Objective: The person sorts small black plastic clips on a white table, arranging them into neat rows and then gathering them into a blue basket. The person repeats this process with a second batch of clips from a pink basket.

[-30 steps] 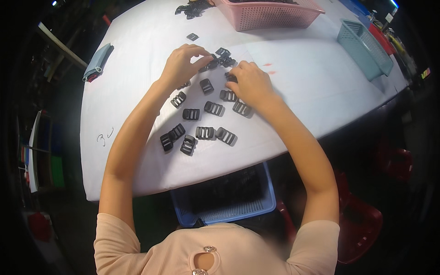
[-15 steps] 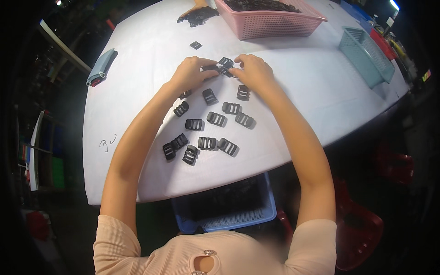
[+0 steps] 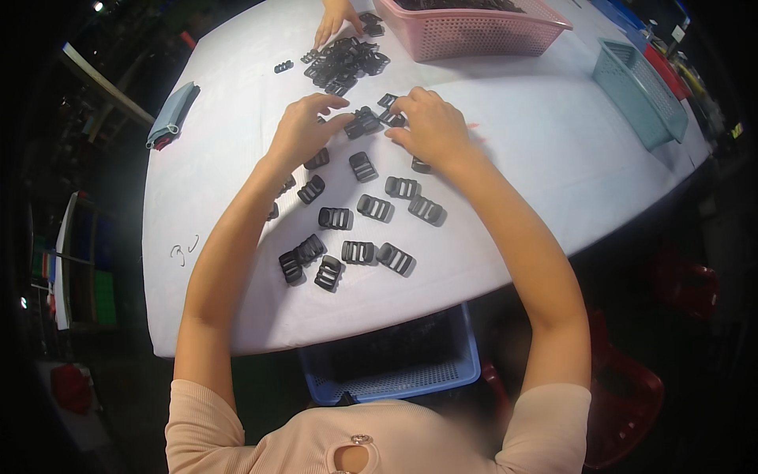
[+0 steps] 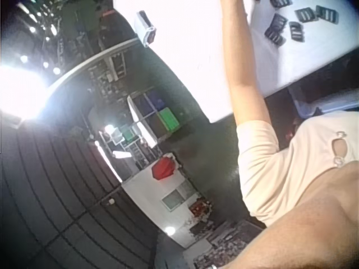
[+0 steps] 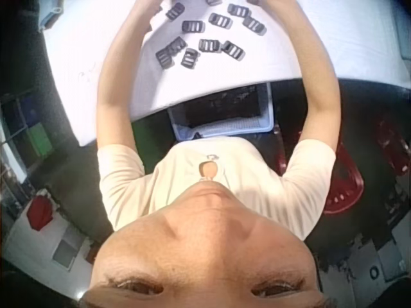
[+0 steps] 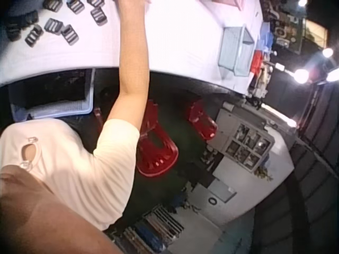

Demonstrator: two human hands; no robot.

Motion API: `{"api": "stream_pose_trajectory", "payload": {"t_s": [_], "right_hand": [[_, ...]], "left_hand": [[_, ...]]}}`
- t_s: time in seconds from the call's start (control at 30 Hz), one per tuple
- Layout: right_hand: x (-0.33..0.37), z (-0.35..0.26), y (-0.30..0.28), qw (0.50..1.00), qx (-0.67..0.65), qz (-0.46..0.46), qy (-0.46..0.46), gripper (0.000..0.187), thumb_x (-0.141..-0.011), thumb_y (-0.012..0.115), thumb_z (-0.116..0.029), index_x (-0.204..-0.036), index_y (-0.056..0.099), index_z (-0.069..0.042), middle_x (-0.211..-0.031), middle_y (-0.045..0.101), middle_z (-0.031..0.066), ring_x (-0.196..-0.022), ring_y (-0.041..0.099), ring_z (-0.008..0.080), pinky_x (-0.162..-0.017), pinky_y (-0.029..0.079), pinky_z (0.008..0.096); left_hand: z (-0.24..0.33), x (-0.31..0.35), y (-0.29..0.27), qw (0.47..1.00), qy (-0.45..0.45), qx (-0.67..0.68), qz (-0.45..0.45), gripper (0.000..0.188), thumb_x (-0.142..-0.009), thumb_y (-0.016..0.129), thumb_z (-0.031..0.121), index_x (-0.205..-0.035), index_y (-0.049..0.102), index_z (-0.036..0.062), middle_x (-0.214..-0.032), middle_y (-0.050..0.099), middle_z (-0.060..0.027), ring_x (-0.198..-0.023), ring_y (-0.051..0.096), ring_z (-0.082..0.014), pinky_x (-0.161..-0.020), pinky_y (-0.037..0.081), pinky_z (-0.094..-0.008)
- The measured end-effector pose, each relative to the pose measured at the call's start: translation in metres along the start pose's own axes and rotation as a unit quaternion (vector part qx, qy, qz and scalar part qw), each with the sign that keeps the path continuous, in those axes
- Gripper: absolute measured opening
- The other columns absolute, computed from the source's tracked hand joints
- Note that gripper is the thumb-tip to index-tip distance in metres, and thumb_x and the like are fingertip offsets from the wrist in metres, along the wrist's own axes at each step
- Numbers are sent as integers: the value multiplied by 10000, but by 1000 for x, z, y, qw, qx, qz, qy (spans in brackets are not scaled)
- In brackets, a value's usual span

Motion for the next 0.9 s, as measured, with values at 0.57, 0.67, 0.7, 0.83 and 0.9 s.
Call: {"api": "stream_pose_trajectory", "payload": {"t_s": [0.57,0.67,0.7,0.83,0.9], "right_hand": [[-35,23,14,998,-41,-7,38,215,-805,674,-227,-983,713,-112,-1012,646,80,-985,613,278,-851,491,407],[-41,16,27,1000,-7,6,10,201,-810,678,-235,-968,722,-119,-979,663,61,-1001,606,274,-861,488,401],[-43,15,29,1000,8,7,7,202,-813,675,-241,-964,724,-117,-966,671,64,-989,613,275,-855,490,401],[-40,29,26,984,-114,-62,126,226,-827,659,-276,-952,731,-103,-917,697,97,-928,644,281,-826,500,400],[-33,47,31,970,-144,-104,165,247,-829,655,-292,-960,729,-96,-913,700,117,-903,653,285,-814,502,403]], "left_hand": [[-10,-17,8,995,-61,-75,32,327,-814,697,227,-1121,670,116,-1030,682,-84,-1003,607,-270,-875,481,-382],[-16,-17,13,995,-79,-59,-10,330,-807,701,227,-1115,674,112,-996,687,-91,-977,620,-275,-849,489,-381],[-17,-16,15,995,-83,-50,-31,331,-805,703,227,-1112,675,109,-989,689,-94,-968,624,-275,-841,492,-380],[-15,-11,19,997,-41,-26,-58,310,-793,705,223,-1075,681,97,-969,702,-93,-941,635,-267,-820,501,-386],[-11,-8,13,999,-21,-18,-40,303,-789,705,218,-1066,680,99,-975,705,-83,-946,626,-267,-819,500,-392]]}}
Point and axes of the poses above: each hand's wrist, its own x-axis away from the middle knuckle, its own y-axis out of the palm, z = x × y, the point moved 9 cm from there along -x, towards the middle knuckle
